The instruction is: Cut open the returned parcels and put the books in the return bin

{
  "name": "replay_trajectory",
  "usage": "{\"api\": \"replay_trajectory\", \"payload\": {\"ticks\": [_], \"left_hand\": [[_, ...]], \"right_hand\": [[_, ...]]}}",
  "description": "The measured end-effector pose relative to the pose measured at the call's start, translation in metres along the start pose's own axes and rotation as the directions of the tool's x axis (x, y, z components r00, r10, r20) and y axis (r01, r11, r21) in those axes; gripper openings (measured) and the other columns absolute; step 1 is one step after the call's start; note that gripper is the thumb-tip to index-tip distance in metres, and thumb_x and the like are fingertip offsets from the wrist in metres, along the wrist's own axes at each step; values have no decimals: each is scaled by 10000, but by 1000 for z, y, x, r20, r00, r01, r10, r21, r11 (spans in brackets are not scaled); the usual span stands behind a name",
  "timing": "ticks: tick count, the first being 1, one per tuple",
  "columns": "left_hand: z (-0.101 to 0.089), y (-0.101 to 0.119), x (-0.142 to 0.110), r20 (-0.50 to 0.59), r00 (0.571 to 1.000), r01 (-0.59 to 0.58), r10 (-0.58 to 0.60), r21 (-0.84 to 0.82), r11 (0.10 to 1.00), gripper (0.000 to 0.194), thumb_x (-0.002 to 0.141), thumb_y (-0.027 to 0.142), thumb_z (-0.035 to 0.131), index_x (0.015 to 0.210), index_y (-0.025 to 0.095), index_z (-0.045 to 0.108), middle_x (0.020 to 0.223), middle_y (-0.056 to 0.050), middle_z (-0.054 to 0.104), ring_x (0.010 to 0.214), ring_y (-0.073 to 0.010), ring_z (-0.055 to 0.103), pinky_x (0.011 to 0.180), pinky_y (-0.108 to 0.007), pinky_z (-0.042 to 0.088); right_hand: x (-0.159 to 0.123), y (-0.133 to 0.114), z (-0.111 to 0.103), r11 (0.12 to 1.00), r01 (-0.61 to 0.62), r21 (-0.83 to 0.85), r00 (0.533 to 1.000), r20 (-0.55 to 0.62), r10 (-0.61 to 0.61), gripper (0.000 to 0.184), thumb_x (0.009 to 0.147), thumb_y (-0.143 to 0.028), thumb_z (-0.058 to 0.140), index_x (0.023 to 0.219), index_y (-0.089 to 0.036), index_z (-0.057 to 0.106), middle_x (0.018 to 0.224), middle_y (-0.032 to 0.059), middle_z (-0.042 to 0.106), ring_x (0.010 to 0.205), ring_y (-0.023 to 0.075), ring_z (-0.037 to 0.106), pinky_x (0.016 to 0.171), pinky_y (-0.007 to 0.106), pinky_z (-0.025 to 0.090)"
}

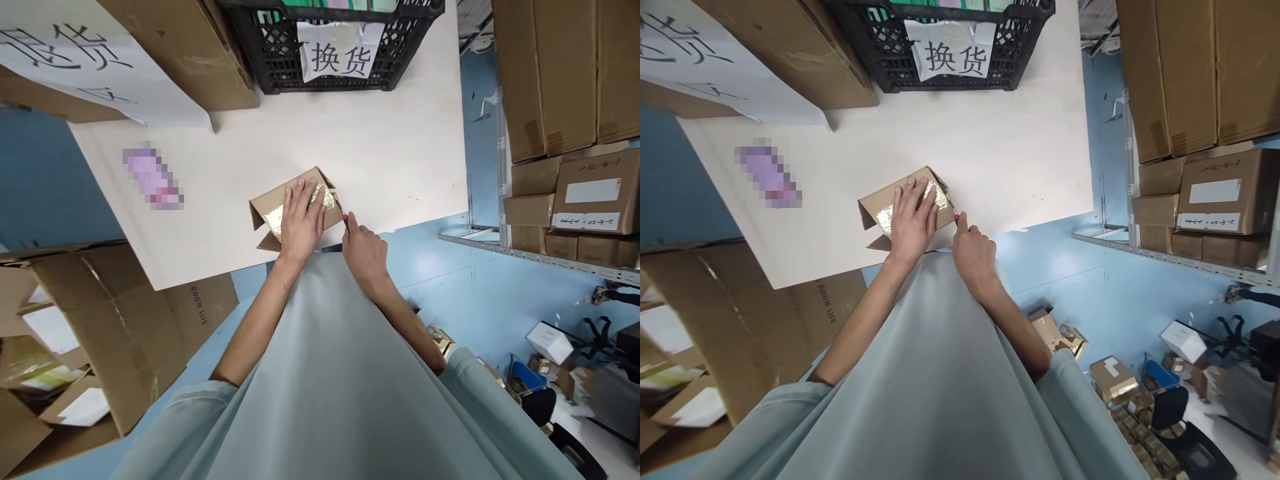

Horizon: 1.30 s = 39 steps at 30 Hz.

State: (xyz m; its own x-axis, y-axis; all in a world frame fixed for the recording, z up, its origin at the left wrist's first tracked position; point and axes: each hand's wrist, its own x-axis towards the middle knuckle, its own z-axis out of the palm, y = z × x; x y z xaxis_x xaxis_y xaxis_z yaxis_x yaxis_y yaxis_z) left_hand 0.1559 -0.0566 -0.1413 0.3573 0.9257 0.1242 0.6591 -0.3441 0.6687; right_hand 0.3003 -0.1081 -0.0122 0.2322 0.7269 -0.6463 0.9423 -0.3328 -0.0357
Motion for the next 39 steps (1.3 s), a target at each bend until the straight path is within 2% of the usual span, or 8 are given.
{"api": "replay_trajectory", "payload": {"ticks": [12,19,22,25,28,31,35,39], "left_hand": [[-1,4,-3,-4,1000,23,-23,30,999,559,1218,522,311,1645,289,586,1733,-140,587,1726,-331,401,1438,-703,238],[-2,1,1,-20,999,42,-41,26,999,594,1204,578,317,1644,288,591,1733,-141,587,1724,-336,406,1444,-700,221],[-2,0,1,-14,999,49,-49,36,998,593,1203,585,317,1630,289,602,1728,-142,592,1718,-336,418,1442,-700,227],[-3,2,3,-13,999,40,-39,64,997,586,1208,573,302,1595,280,631,1726,-144,594,1713,-331,428,1437,-682,260],[-12,4,2,-26,999,48,-46,102,994,573,1211,568,302,1570,283,647,1708,-140,611,1705,-324,442,1422,-665,309],[-34,5,-15,-112,987,134,-117,158,978,552,1196,591,390,1622,307,597,1727,-138,585,1724,-354,402,1414,-702,292],[-65,3,-61,-274,911,361,-308,172,917,728,1103,702,592,1708,307,497,1777,-185,496,1715,-417,387,1381,-709,339],[-73,7,-90,-276,707,684,-651,34,729,1016,942,768,799,1754,275,439,1672,-220,553,1500,-408,614,1226,-587,553]], "right_hand": [[17,6,0,995,99,32,995,6,-99,592,1195,-261,389,1782,-187,394,1293,206,804,1146,313,814,972,415,609],[41,20,15,942,228,247,969,-149,-196,546,1201,-318,321,1706,-232,512,1205,101,867,1073,298,802,943,370,591],[37,25,16,937,250,244,962,-174,-211,560,1184,-317,365,1712,-219,523,1219,107,870,1072,302,800,948,369,588],[40,36,17,930,253,267,944,-277,-177,577,1198,-352,328,1738,-249,504,1326,114,844,1127,292,792,986,373,585],[73,61,28,941,172,291,935,-350,-63,589,1212,-384,284,1734,-228,507,1377,155,808,1165,306,777,998,387,572],[128,90,49,965,36,258,960,-276,38,599,1189,-347,367,1745,-150,473,1380,227,762,1172,332,759,983,401,554],[186,118,78,978,-60,200,982,-164,93,653,1156,-319,424,1769,-97,397,1429,284,670,1178,339,738,998,436,546],[208,129,97,981,-95,168,983,-138,119,700,1108,-306,480,1773,-127,357,1499,282,581,1211,363,703,1009,483,577]]}}
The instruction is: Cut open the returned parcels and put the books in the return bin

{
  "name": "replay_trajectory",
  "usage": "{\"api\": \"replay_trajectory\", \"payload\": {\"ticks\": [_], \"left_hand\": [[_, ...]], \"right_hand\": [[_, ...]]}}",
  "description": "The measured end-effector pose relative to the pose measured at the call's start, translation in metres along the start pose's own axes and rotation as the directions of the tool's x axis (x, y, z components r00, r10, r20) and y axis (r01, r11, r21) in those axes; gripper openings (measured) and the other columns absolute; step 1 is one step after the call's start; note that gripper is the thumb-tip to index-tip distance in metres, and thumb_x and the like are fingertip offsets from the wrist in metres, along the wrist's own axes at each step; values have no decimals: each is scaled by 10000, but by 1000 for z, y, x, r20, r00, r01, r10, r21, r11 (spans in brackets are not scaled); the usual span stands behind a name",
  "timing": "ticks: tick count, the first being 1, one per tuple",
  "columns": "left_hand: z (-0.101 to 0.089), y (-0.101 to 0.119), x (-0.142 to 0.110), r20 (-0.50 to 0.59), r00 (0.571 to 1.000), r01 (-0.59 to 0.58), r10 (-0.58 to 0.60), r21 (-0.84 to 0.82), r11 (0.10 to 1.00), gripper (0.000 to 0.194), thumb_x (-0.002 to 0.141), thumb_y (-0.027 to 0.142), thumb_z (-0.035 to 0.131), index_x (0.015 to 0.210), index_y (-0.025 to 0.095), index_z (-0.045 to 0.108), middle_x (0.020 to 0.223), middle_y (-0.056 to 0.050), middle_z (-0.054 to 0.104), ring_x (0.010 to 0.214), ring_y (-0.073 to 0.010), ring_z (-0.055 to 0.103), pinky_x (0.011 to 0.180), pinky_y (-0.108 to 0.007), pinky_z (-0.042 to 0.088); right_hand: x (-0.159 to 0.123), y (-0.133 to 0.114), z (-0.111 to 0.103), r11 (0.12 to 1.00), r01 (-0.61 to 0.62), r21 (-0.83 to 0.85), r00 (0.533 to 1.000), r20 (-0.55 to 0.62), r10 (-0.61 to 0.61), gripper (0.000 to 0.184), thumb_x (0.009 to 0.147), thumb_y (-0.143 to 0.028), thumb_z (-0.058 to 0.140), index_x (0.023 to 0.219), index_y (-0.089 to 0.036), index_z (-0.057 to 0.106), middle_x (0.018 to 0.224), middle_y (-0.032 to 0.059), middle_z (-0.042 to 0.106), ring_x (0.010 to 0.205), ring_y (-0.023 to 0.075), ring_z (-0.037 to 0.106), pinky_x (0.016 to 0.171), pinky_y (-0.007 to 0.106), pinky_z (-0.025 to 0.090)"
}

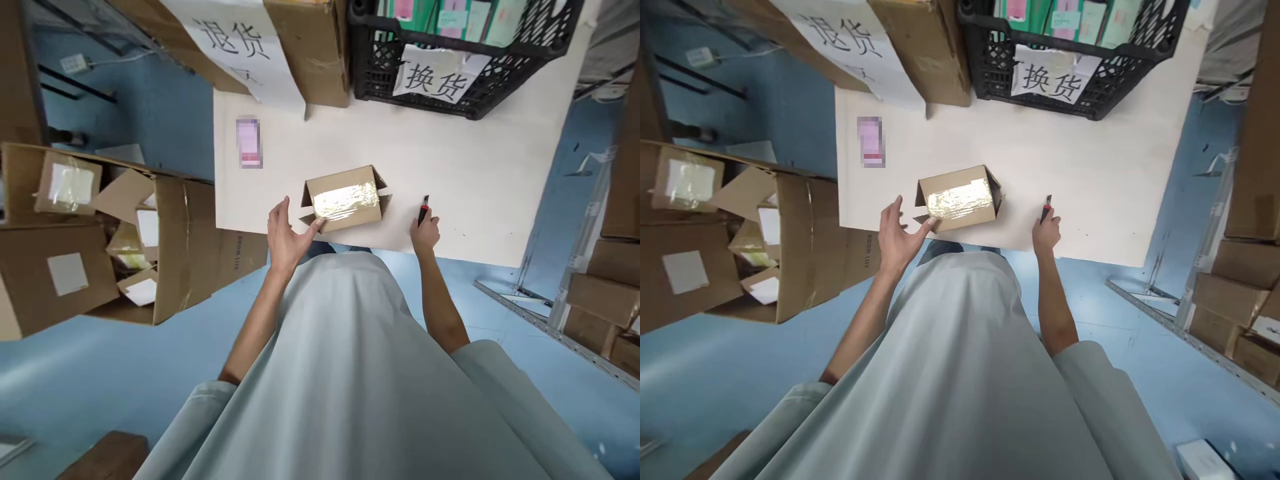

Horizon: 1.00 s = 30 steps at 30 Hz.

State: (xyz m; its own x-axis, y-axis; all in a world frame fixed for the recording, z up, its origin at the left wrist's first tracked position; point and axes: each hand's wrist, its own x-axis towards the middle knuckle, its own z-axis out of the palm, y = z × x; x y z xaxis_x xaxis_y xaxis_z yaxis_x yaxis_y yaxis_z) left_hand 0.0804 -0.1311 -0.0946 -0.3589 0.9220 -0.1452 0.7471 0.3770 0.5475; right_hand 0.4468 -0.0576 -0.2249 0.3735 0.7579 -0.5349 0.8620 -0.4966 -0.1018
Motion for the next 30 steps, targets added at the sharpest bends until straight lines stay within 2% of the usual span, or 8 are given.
{"api": "replay_trajectory", "payload": {"ticks": [4,8,12,16,20,25,27,30], "left_hand": [[12,13,1,77,979,195,-188,-88,977,1047,916,697,861,1775,288,423,1554,-184,600,1258,-341,736,1108,-493,616],[25,27,14,68,987,151,-143,-131,980,945,929,640,875,1727,297,501,1463,-157,625,1239,-330,730,1104,-471,608],[25,19,29,85,994,79,-65,-174,982,837,948,582,872,1669,284,571,1400,-136,658,1138,-290,741,1065,-432,616],[12,-13,44,109,993,76,-50,-247,966,836,932,597,873,1646,264,594,1380,-135,683,1047,-259,744,996,-416,635],[-13,-60,58,162,985,110,-58,-337,935,903,887,648,875,1647,250,595,1427,-158,682,1046,-251,736,936,-399,655],[-39,-114,75,318,945,213,-73,-433,876,1040,799,704,899,1657,200,594,1388,-161,713,1072,-255,720,989,-425,645],[-44,-130,82,379,922,269,-86,-463,844,1095,767,723,915,1665,188,586,1401,-167,704,1078,-255,719,1011,-440,638],[-49,-148,95,444,894,301,-66,-485,821,1105,770,726,913,1675,185,583,1421,-170,697,1115,-268,711,1061,-465,621]], "right_hand": [[5,4,9,998,62,22,997,-52,-61,670,1062,-293,502,1710,-144,427,1539,279,547,1396,424,588,1121,564,552],[10,2,13,975,201,99,975,-119,-189,647,1059,-350,503,1670,-140,495,1561,282,561,1458,438,539,1183,614,522],[10,-9,16,911,322,256,945,-146,-293,624,1082,-487,517,1604,-151,581,1547,271,618,1368,400,634,1196,639,532],[-4,-27,16,826,268,496,961,-83,-263,737,1036,-669,602,1557,-148,638,1445,250,711,1183,344,733,1139,574,592],[-28,-50,14,730,80,679,979,83,-185,842,955,-756,696,1583,-199,633,1470,202,732,1232,318,738,1145,501,591],[-63,-87,13,544,-187,818,899,365,-240,797,934,-838,684,1534,-315,657,1543,113,705,1253,274,756,1153,462,571],[-76,-102,12,501,-224,836,881,394,-263,768,923,-869,669,1470,-331,689,1531,88,711,1228,260,757,1179,466,545],[-93,-121,10,490,-201,848,895,362,-260,748,878,-900,691,1385,-350,718,1512,54,719,1180,252,740,1190,475,518]]}}
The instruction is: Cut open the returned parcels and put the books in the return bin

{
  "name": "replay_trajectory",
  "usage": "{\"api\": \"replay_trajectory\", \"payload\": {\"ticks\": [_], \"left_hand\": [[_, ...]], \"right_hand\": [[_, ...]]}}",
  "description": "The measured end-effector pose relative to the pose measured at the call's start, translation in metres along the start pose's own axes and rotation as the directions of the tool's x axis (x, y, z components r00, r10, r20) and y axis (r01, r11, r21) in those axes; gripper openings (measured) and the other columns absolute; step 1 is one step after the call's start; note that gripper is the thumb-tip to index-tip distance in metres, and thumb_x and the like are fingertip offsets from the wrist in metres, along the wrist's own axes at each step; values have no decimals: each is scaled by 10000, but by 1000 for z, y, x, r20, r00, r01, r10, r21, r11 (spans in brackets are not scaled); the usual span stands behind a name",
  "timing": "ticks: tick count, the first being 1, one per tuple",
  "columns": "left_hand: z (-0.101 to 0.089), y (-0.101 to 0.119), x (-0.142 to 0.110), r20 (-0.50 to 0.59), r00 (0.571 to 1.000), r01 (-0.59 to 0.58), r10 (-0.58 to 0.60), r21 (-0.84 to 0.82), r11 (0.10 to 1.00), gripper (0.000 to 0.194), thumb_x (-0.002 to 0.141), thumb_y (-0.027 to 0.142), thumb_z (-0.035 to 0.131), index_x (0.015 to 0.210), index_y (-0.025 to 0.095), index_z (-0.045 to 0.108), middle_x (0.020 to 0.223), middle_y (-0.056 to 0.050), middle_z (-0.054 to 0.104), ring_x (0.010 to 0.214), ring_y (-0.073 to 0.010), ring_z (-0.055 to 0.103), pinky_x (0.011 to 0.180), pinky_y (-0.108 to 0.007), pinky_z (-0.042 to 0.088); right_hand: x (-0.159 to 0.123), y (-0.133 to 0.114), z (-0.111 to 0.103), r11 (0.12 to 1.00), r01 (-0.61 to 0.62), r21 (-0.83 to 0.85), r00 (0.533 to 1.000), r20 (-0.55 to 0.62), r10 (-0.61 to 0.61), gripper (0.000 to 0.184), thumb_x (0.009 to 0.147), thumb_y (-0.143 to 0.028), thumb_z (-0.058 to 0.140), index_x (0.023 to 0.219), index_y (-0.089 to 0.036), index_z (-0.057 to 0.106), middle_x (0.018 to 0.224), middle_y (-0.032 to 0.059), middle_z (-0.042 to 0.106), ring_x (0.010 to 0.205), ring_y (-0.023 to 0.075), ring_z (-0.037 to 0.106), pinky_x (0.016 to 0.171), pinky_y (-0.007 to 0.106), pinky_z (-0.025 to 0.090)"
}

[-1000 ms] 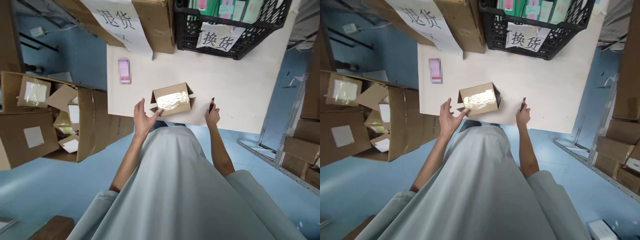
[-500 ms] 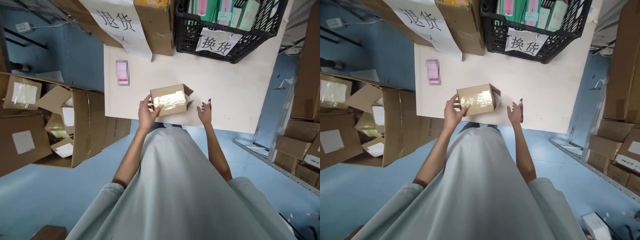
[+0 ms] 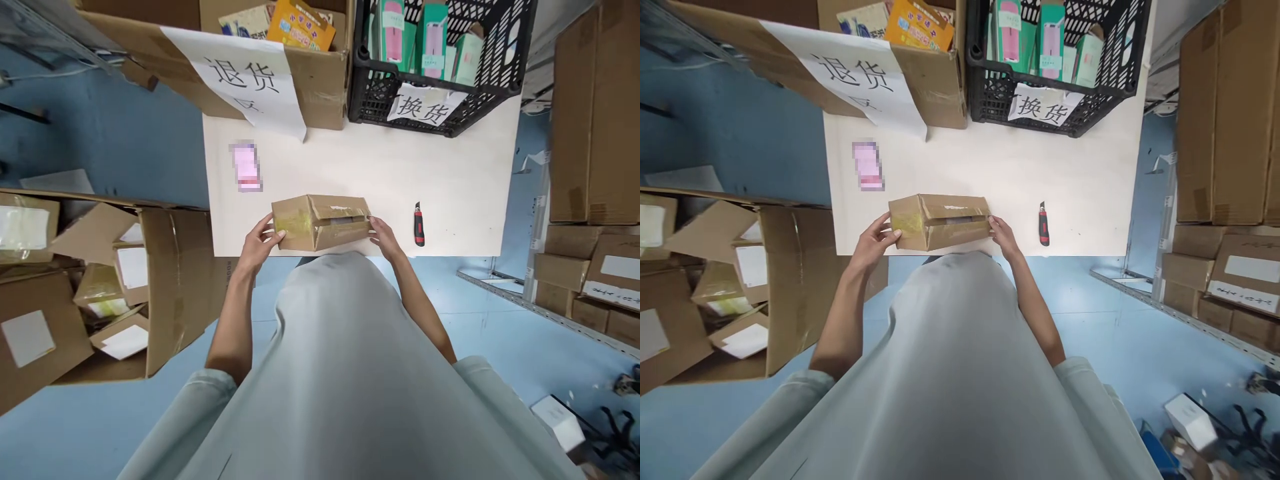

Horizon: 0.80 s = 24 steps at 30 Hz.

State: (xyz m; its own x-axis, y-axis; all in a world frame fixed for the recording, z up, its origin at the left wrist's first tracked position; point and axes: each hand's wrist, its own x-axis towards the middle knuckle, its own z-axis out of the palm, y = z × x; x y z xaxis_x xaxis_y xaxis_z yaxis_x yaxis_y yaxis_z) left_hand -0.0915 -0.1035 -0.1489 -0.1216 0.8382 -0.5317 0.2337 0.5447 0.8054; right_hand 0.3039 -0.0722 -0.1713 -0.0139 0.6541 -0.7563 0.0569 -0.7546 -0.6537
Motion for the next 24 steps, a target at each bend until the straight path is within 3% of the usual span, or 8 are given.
{"api": "replay_trajectory", "payload": {"ticks": [3,6,10,14,17,19,24], "left_hand": [[-12,-6,18,88,996,-24,24,-3,1000,1058,796,686,903,1678,193,589,1495,-177,672,1187,-285,695,1142,-492,586],[-11,-12,45,198,979,-38,44,-32,999,1030,813,632,895,1695,211,571,1552,-184,647,1255,-301,696,1198,-515,553],[14,-18,82,297,955,34,7,-132,991,1017,828,517,875,1712,157,526,1614,-216,618,1344,-329,694,1263,-527,503],[42,-17,104,305,950,123,-66,-170,978,962,857,367,829,1712,89,487,1692,-275,564,1510,-347,613,1316,-513,450],[44,-13,106,236,968,121,-85,-141,983,877,882,329,811,1681,109,525,1709,-296,548,1497,-351,636,1300,-555,467],[36,-10,101,179,983,57,-36,-111,992,791,907,368,810,1629,135,585,1692,-285,574,1454,-351,672,1278,-581,489],[15,8,72,152,973,-172,175,-34,985,559,1006,542,693,1448,201,725,1599,-194,677,1414,-318,693,1203,-527,570]], "right_hand": [[-11,-7,11,998,29,-52,998,-54,-32,740,822,-914,727,1286,-338,734,1399,46,751,1134,259,720,1151,476,523],[-22,-14,12,989,97,-114,986,-126,-111,721,814,-899,736,1237,-315,725,1249,51,770,1131,268,705,1115,460,533],[-30,-25,6,946,205,-251,933,-243,-267,684,881,-848,700,1279,-290,707,1186,70,782,1141,274,704,1078,449,550],[-30,-32,9,910,176,-376,905,-301,-300,752,888,-815,684,1373,-241,686,1136,95,787,1135,288,721,1046,455,585],[-29,-33,18,901,138,-412,909,-309,-281,800,929,-772,656,1512,-224,629,1096,82,799,1124,290,743,1082,481,595],[-28,-34,24,891,142,-431,904,-311,-294,773,953,-744,650,1533,-234,624,1159,94,813,1162,294,750,1101,487,597],[-26,-38,34,887,182,-425,860,-369,-353,685,938,-793,632,1274,-204,733,1318,177,793,1221,315,752,1134,494,602]]}}
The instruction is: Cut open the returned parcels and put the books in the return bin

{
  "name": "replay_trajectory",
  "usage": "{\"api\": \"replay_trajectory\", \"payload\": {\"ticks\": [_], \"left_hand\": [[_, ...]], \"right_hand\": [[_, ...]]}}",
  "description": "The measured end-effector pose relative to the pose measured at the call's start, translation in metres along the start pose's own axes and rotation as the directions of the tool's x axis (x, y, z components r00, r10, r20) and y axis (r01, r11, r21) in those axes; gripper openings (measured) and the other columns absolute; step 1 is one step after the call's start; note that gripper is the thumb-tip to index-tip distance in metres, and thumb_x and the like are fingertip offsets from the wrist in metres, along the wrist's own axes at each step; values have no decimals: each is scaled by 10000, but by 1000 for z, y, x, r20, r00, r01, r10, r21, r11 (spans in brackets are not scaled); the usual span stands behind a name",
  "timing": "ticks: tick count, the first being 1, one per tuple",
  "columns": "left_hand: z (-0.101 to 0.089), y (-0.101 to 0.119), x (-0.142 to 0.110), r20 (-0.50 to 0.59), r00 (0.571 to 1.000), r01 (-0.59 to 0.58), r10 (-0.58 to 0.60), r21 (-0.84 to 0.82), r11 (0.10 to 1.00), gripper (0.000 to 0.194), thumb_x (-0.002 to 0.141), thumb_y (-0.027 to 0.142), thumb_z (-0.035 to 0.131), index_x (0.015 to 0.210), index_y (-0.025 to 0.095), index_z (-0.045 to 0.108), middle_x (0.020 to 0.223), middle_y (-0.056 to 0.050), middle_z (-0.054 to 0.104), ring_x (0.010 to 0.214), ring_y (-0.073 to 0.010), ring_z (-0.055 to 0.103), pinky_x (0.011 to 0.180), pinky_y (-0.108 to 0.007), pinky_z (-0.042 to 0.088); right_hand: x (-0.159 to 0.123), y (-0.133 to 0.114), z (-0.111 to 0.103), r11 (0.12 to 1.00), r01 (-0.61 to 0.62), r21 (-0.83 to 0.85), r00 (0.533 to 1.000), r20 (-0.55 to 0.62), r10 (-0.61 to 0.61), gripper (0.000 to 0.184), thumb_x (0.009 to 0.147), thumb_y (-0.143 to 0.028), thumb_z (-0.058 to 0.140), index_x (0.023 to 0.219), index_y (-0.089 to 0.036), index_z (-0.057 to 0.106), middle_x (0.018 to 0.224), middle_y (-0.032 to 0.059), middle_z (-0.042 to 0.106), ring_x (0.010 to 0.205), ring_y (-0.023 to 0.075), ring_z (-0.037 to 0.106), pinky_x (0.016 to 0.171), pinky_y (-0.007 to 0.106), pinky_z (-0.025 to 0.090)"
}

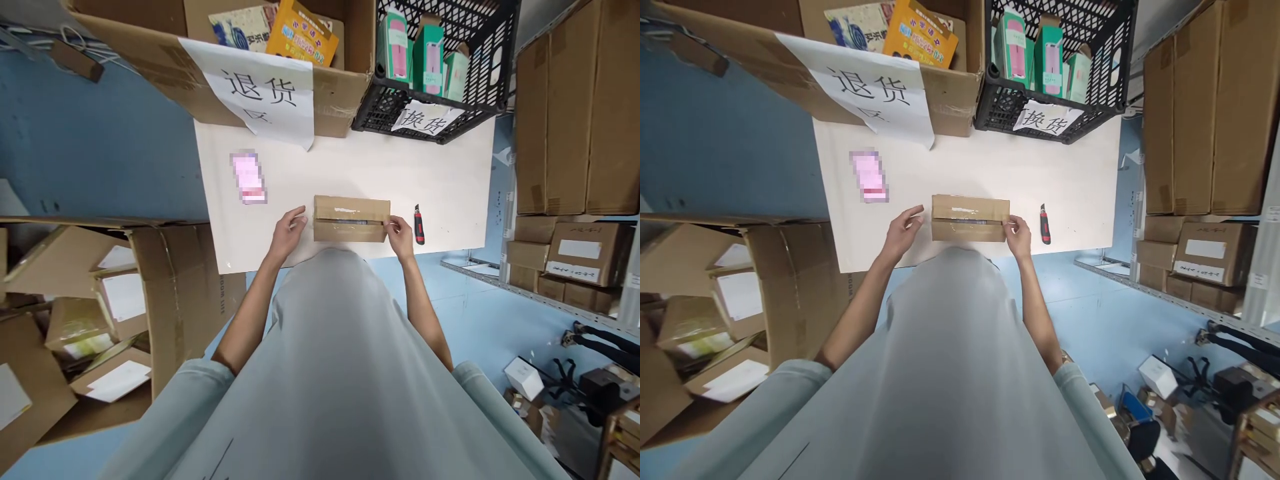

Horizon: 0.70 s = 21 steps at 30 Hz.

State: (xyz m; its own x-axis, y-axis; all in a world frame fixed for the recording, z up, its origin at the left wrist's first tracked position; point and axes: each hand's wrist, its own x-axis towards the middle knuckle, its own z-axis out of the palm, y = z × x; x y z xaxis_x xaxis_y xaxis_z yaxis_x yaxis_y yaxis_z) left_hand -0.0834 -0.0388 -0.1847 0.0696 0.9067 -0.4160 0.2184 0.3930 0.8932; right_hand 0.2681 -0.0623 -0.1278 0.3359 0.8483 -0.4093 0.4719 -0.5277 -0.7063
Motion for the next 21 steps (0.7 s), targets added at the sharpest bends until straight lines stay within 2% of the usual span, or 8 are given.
{"api": "replay_trajectory", "payload": {"ticks": [3,6,9,12,15,16,18,21], "left_hand": [[5,19,-18,69,997,-48,43,80,996,467,1014,556,672,1306,208,780,1506,-172,722,1345,-299,721,1145,-491,609],[12,35,-31,53,995,-85,78,145,986,408,1035,568,648,1155,209,803,1445,-166,732,1322,-297,726,1121,-477,619],[14,46,-42,42,995,-97,90,233,968,442,1090,587,572,983,224,801,1406,-155,740,1308,-311,728,1135,-502,605],[11,48,-54,60,994,-104,89,329,939,377,1073,554,633,933,237,780,1472,-150,711,1383,-350,692,1192,-553,568],[12,42,-65,67,996,-79,58,359,930,241,993,461,755,1120,259,786,1615,-144,607,1437,-355,658,1162,-547,600],[15,39,-68,64,997,-56,36,357,932,315,965,418,780,1244,273,771,1663,-143,559,1393,-339,683,1128,-530,624],[24,31,-70,36,999,-13,0,359,933,615,912,306,797,1512,298,662,1715,-155,489,1221,-288,749,1074,-501,652],[45,18,-66,-14,1000,-10,17,405,914,917,876,166,725,1741,292,448,1650,-176,519,1063,-256,767,1065,-491,647]], "right_hand": [[2,-5,0,999,31,12,997,-76,-30,693,965,-828,595,1227,-202,736,1290,181,787,1262,318,734,1154,499,601],[7,-12,-1,994,111,11,989,-99,-110,716,1031,-841,502,1295,-220,742,1377,181,754,1346,318,696,1171,491,598],[20,-19,-2,975,221,25,975,-35,-220,707,1079,-808,473,1497,-279,688,1586,167,648,1465,321,625,1211,512,574],[43,-21,3,954,298,-29,952,78,-295,731,1064,-761,578,1664,-345,566,1683,144,553,1553,341,544,1255,566,541],[68,-18,15,934,321,-158,941,162,-296,801,1024,-692,685,1710,-311,523,1644,158,557,1581,378,503,1327,613,472],[75,-17,20,928,318,-195,942,176,-286,822,1011,-655,715,1718,-288,513,1630,167,558,1575,396,502,1342,632,451],[86,-15,29,918,303,-258,946,196,-257,846,984,-569,758,1720,-243,499,1608,188,555,1545,433,514,1346,672,432],[95,-14,41,903,292,-313,946,231,-226,819,962,-484,764,1691,-213,506,1580,207,556,1504,465,528,1314,719,453]]}}
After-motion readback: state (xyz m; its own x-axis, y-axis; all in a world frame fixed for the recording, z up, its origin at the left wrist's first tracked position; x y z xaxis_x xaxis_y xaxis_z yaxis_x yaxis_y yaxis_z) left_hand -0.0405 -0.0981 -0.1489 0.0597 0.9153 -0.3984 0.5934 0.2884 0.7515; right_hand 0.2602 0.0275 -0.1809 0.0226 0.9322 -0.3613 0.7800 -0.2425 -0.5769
